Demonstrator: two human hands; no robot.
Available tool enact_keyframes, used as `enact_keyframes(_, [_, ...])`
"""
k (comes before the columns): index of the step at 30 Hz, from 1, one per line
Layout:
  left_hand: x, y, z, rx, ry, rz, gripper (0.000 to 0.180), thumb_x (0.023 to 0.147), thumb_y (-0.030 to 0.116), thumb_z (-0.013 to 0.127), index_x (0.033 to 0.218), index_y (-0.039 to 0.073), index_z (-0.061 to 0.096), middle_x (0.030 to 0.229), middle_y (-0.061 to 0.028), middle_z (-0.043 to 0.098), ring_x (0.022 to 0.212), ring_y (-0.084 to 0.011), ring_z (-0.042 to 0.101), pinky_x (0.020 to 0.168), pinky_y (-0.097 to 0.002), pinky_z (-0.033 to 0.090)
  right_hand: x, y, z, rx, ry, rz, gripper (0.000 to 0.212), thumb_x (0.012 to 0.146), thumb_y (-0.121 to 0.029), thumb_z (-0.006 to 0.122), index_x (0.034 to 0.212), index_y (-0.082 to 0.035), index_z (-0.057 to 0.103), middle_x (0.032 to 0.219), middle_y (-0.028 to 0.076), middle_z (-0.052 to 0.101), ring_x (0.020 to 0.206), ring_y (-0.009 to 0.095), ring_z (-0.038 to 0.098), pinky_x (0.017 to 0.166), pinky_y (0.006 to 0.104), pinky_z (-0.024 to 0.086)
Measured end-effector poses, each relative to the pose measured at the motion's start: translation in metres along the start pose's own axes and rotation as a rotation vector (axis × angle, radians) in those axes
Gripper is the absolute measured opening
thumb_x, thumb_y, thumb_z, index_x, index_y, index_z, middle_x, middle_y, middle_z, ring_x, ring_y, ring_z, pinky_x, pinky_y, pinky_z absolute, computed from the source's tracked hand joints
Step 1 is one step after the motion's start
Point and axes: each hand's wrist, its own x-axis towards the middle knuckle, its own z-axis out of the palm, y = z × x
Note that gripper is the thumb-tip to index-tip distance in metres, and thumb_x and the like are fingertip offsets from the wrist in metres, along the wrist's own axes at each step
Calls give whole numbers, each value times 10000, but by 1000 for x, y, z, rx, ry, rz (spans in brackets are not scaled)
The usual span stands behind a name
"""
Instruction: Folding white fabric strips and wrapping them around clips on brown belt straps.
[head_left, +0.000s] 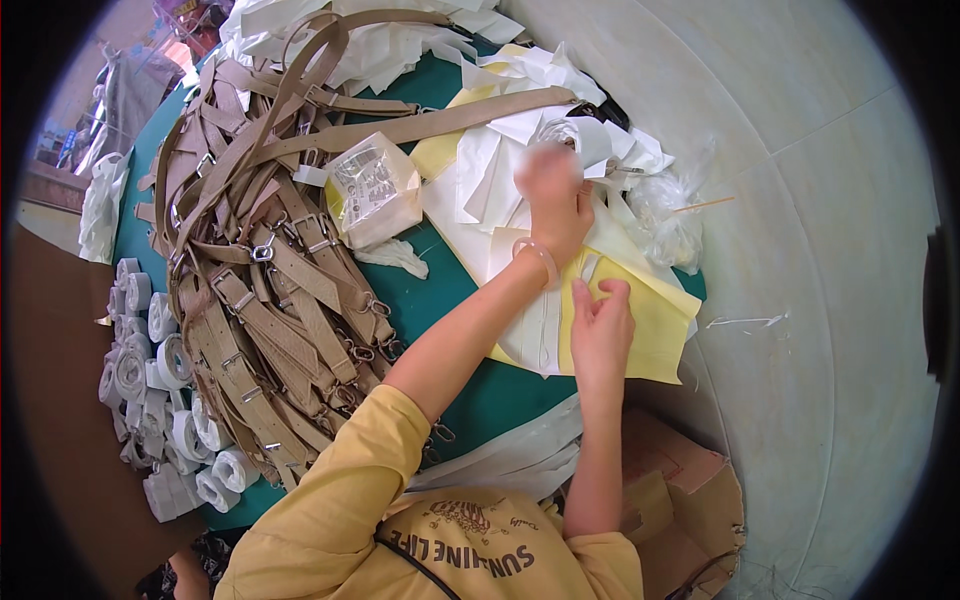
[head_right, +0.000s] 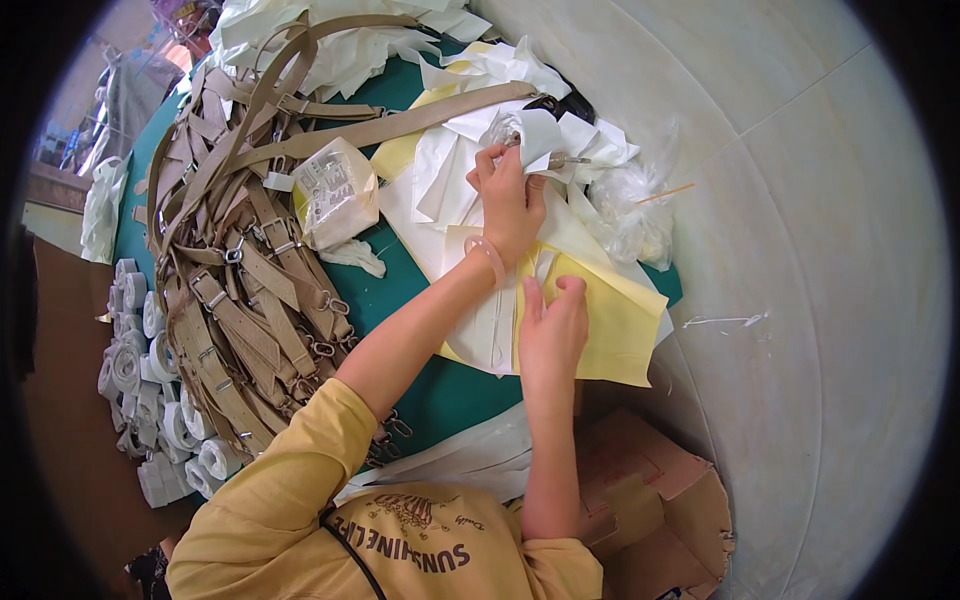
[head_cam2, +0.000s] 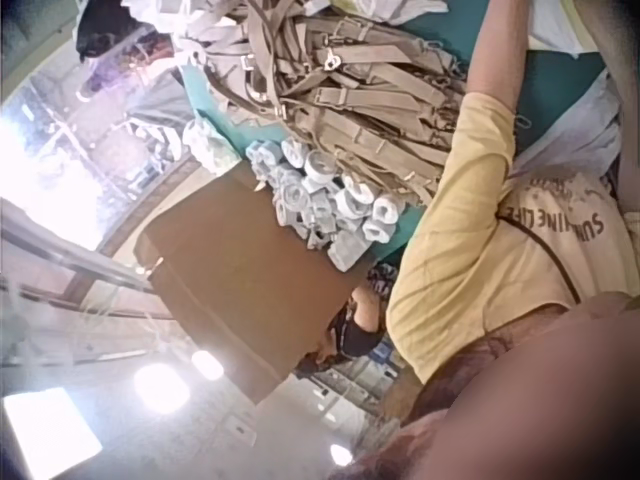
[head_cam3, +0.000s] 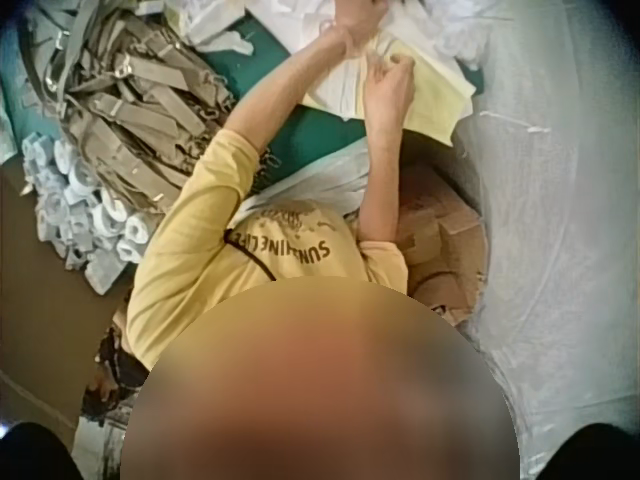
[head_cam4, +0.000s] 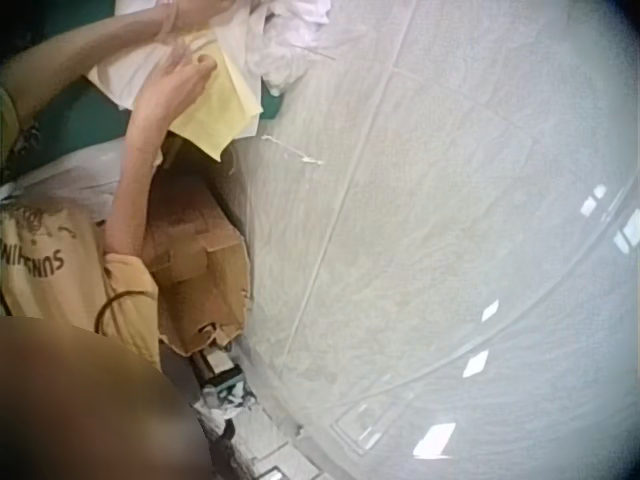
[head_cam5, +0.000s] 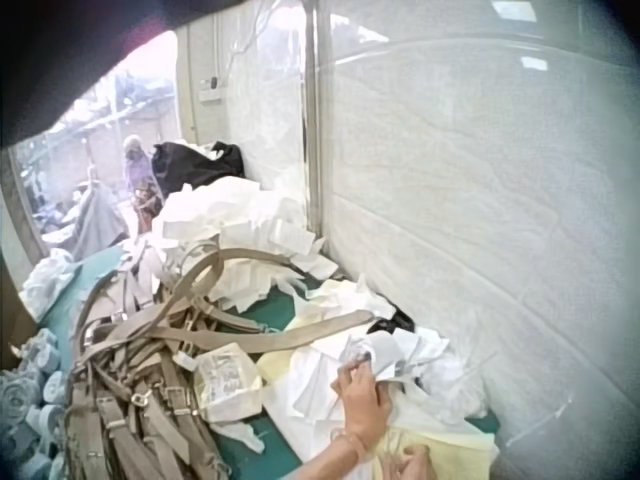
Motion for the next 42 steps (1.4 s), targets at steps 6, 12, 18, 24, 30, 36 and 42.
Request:
enact_keyframes(6, [1, 1, -1, -19, 16, 22, 345, 718, -17, 624, 1051, 7, 540, 970, -144, 607, 1098, -339, 443, 889, -456, 274, 9, -4, 25, -499, 121, -183, 204, 929, -189, 567, 959, 6, 515, 884, 174, 600, 856, 374, 576, 753, 479, 446])
enact_keyframes(12, [1, -3, 0, -24, -1, 4, 344, 717, -22, 617, 1051, 23, 548, 974, -142, 608, 1091, -338, 445, 898, -452, 275, -6, 16, -29, -21, 74, -263, 201, 954, -155, 512, 969, 32, 583, 779, 142, 630, 781, 314, 634, 739, 429, 472])
enact_keyframes(18, [2, -2, 0, -20, -4, 11, 319, 733, -9, 607, 1045, 32, 554, 982, -135, 610, 1085, -342, 445, 901, -452, 278, -21, 30, -138, 1747, -73, -75, 241, 991, -119, 469, 1207, -45, 546, 773, 54, 574, 579, 105, 503, 560, 270, 417])
enact_keyframes(24, [-3, -10, 2, 21, 5, 37, 322, 742, 16, 630, 1054, 26, 553, 989, -140, 600, 1081, -343, 445, 890, -459, 285, -2, 20, -210, 1517, -338, -370, 330, 1000, -154, 450, 1302, -22, 454, 707, 6, 488, 520, 58, 383, 521, 227, 329])
enact_keyframes(30, [24, 24, -18, -9, 1, -89, 298, 823, 123, 622, 1104, 43, 570, 966, -121, 598, 1035, -318, 469, 893, -450, 293, -2, -20, -200, 968, -444, -110, 359, 1005, -287, 471, 1222, -6, 521, 621, -17, 466, 515, 51, 333, 499, 221, 292])
enact_keyframes(36, [72, 98, -123, -356, -536, -497, 403, 939, 334, 522, 1193, 22, 545, 1035, -131, 598, 986, -241, 537, 898, -353, 390, -18, -67, -175, 864, -411, -195, 571, 1022, -473, 289, 1161, -7, 588, 673, -8, 503, 596, 69, 330, 582, 223, 299])
enact_keyframes(42, [52, 136, -192, -569, -709, -544, 407, 931, 314, 460, 1161, -14, 534, 1071, -213, 605, 1015, -289, 579, 874, -352, 441, -30, -96, -147, 738, -289, -586, 395, 1003, -295, 379, 1024, 2, 639, 950, 45, 647, 727, 94, 408, 731, 242, 359])
